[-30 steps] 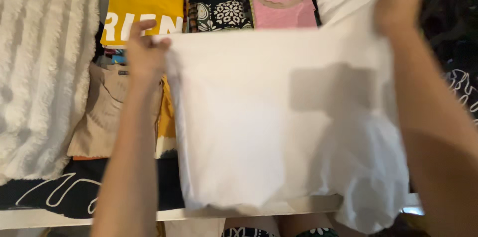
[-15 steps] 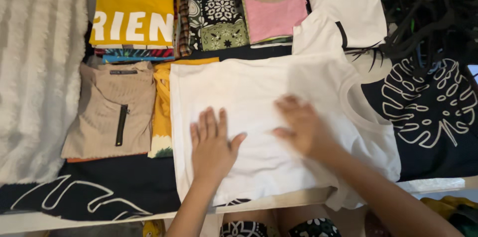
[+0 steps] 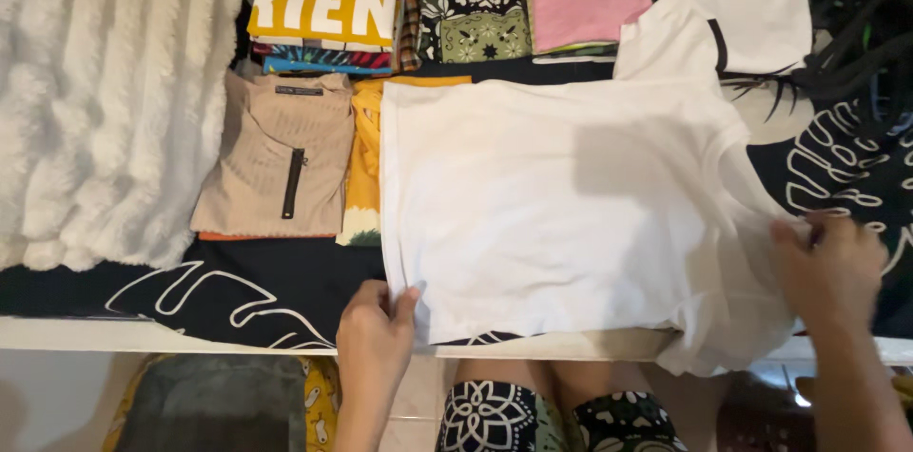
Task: The person folds a white t-shirt and a white and green baseball-style shirt on a bed. They smooth and fold each garment neatly, then place the folded shirts into a pile.
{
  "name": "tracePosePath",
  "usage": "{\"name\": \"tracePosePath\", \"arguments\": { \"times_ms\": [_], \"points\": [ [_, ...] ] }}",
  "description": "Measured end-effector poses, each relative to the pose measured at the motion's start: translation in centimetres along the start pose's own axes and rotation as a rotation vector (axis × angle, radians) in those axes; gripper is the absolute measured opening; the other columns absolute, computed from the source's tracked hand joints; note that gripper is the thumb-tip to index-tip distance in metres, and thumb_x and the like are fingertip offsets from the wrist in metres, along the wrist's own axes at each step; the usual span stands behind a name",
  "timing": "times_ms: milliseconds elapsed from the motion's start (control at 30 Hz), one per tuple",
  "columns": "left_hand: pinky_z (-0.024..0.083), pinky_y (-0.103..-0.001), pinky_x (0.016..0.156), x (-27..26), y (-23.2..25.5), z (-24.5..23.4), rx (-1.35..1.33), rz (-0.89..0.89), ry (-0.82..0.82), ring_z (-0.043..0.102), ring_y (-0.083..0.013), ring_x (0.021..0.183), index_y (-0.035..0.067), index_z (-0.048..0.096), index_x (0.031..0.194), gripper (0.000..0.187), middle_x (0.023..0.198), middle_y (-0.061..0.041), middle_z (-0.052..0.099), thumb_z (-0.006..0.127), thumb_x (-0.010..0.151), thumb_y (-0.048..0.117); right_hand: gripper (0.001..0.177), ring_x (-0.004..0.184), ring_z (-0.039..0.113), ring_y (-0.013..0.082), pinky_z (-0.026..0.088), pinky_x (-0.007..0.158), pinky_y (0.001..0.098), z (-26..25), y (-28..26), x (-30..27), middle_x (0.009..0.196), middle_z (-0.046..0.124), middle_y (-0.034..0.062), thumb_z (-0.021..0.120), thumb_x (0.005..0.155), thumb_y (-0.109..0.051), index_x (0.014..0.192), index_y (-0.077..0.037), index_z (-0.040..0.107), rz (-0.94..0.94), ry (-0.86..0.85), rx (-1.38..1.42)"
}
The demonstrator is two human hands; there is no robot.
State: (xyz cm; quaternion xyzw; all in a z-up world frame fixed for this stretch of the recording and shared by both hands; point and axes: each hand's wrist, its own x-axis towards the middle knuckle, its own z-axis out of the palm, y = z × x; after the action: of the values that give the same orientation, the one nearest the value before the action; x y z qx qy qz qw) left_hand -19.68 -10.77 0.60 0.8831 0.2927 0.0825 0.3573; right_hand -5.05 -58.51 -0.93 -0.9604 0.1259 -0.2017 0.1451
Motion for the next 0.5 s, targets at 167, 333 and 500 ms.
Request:
{"name": "tracePosePath", "arguments": {
  "times_ms": [167, 333, 500],
  "points": [
    [0.036, -0.031, 0.051, 1.3, -0.7, 2.1, -0.738, 0.046, 0.049, 0.043, -0.0112, 0.06, 0.0, 0.062, 0.095, 0.03, 0.069, 0.002, 0.053, 0.063, 0.105, 0.029, 0.064, 0.109, 0.069, 0.0477, 0.053, 0.103, 0.0497, 1.0, 5.1, -0.9, 0.105, 0.074, 0.036, 0.073, 0.101, -0.053, 0.112, 0.011, 0.077, 0.175, -0.372, -0.128],
    [0.031, -0.028, 0.044, 2.4, -1.7, 0.1, -0.678, 0.065, 0.177, 0.04, -0.0071, 0.054, -0.001, 0.061, 0.097, 0.03, 0.069, 0.001, 0.054, 0.068, 0.1, 0.028, 0.062, 0.101, 0.066, 0.0438, 0.052, 0.081, 0.0528, -0.5, 6.8, -0.6, 0.113, 0.068, 0.0303, 0.066, 0.101, -0.048, 0.131, 0.007, 0.065, 0.51, -0.281, 0.347],
    [0.051, -0.036, 0.057, 1.3, -2.6, -1.5, -0.133, 0.044, 0.03, 0.068, -0.0257, 0.063, 0.001, 0.066, 0.095, 0.037, 0.074, -0.018, 0.071, 0.072, 0.089, 0.037, 0.062, 0.092, 0.074, 0.0438, 0.056, 0.08, 0.0509, -2.6, 5.5, -0.1, 0.1, 0.074, 0.0272, 0.069, 0.098, -0.048, 0.124, 0.007, 0.076, 0.472, -0.542, 0.067]
  ]
}}
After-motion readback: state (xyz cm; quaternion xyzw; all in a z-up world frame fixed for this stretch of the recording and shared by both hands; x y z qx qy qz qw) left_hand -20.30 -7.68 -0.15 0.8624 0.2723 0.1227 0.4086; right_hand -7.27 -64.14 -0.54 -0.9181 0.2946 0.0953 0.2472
